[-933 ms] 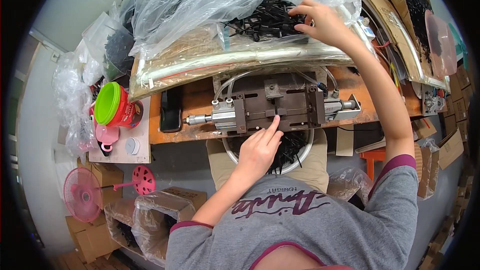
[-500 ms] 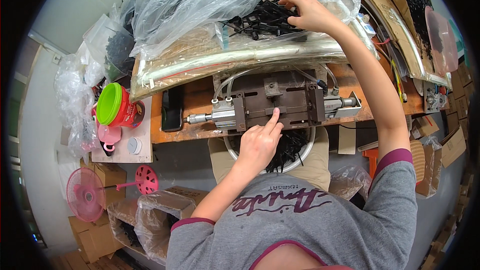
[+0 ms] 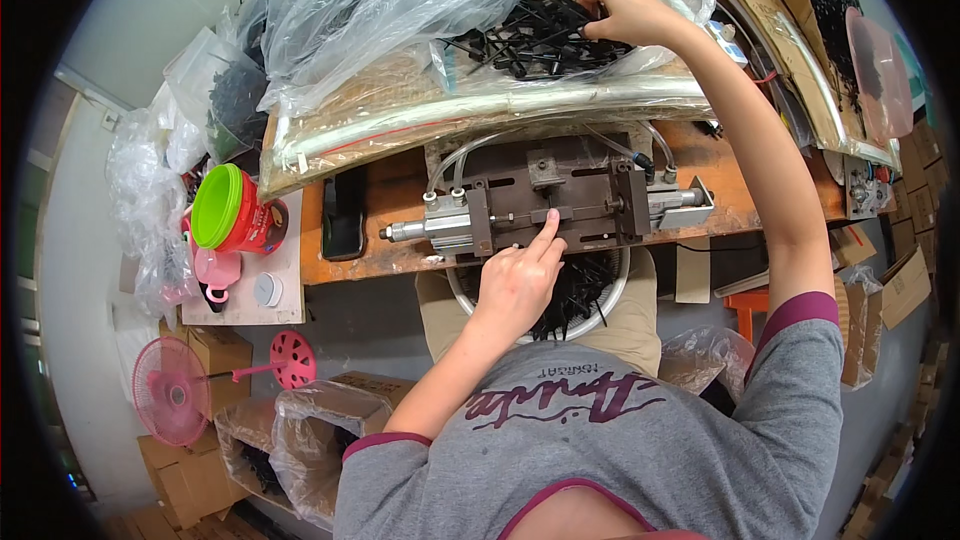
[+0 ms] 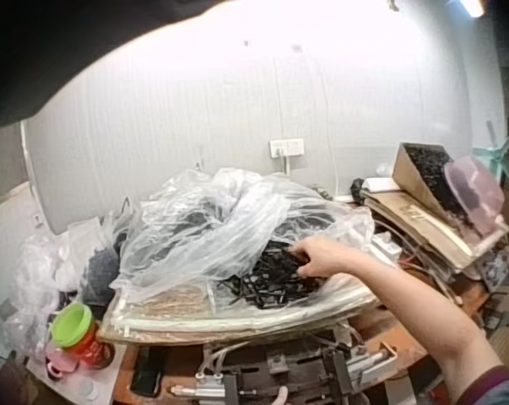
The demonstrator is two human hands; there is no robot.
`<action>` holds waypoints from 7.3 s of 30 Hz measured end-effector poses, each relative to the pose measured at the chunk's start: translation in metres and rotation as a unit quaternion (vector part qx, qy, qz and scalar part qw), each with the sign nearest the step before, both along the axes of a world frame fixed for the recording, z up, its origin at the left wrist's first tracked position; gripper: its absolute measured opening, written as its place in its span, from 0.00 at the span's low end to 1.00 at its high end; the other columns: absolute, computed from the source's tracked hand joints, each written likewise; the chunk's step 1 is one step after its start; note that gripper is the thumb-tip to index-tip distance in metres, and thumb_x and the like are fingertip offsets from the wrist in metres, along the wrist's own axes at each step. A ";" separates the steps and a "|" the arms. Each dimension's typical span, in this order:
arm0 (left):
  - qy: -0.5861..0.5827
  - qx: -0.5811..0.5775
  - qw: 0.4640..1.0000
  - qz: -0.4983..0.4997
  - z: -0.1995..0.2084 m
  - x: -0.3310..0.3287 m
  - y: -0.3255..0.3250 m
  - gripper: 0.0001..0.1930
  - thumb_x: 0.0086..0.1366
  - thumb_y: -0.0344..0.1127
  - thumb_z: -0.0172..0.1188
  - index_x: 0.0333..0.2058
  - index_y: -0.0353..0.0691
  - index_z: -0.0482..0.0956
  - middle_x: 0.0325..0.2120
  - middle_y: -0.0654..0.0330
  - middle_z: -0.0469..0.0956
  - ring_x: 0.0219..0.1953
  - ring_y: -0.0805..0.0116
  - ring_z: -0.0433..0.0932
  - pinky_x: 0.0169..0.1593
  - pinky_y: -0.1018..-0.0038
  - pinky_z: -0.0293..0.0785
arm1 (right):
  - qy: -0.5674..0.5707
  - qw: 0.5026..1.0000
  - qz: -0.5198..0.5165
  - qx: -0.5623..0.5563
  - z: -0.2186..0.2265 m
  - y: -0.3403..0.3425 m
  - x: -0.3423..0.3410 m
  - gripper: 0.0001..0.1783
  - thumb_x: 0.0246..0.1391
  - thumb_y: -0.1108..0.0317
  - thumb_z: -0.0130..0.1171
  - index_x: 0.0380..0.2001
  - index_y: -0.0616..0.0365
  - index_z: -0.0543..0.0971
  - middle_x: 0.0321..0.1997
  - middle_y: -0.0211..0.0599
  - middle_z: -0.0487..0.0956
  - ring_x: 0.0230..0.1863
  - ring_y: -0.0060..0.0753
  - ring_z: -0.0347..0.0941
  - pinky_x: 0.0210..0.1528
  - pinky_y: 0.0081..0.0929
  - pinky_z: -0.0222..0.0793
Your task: Assembling small black plastic cable components using a mechanical assembly jig.
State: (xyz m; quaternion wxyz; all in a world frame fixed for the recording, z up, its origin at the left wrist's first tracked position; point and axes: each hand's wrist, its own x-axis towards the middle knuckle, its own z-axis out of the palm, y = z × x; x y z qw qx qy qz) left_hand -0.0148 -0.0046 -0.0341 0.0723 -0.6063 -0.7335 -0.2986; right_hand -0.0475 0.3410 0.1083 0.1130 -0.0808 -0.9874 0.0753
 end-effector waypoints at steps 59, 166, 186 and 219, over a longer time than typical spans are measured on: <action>-0.151 0.195 0.966 -0.076 0.061 -0.006 0.000 0.18 0.54 0.24 0.68 0.45 0.34 0.82 0.44 0.51 0.82 0.30 0.68 0.82 0.37 0.75 0.78 | 0.230 0.824 -0.084 -0.510 0.048 -0.010 0.029 0.21 0.58 0.74 0.61 0.51 0.68 0.66 0.29 0.40 0.79 0.23 0.24 0.73 0.22 0.19 0.68; -0.061 0.142 0.975 -0.160 0.043 0.001 -0.005 0.20 0.46 0.29 0.73 0.42 0.38 0.85 0.35 0.57 0.82 0.34 0.63 0.81 0.35 0.72 0.78 | 0.209 0.597 -0.013 -0.775 -0.083 -0.182 0.160 0.11 0.68 0.66 0.50 0.47 0.61 0.72 0.38 0.41 0.80 0.25 0.15 0.64 0.27 0.14 0.60; -0.085 0.074 0.994 -0.014 0.012 0.009 -0.015 0.15 0.51 0.25 0.69 0.39 0.36 0.82 0.37 0.60 0.78 0.34 0.64 0.80 0.35 0.71 0.77 | 0.272 0.680 -0.073 -0.677 -0.092 -0.173 0.159 0.14 0.67 0.68 0.48 0.52 0.62 0.72 0.38 0.36 0.80 0.26 0.13 0.65 0.27 0.13 0.58; -0.086 0.081 0.993 -0.008 0.017 0.006 -0.013 0.13 0.49 0.28 0.71 0.35 0.37 0.83 0.45 0.58 0.82 0.36 0.66 0.81 0.37 0.75 0.78 | 0.241 0.650 -0.062 -0.718 -0.097 -0.176 0.162 0.20 0.71 0.62 0.42 0.52 0.65 0.76 0.37 0.30 0.77 0.31 0.17 0.65 0.35 0.16 0.61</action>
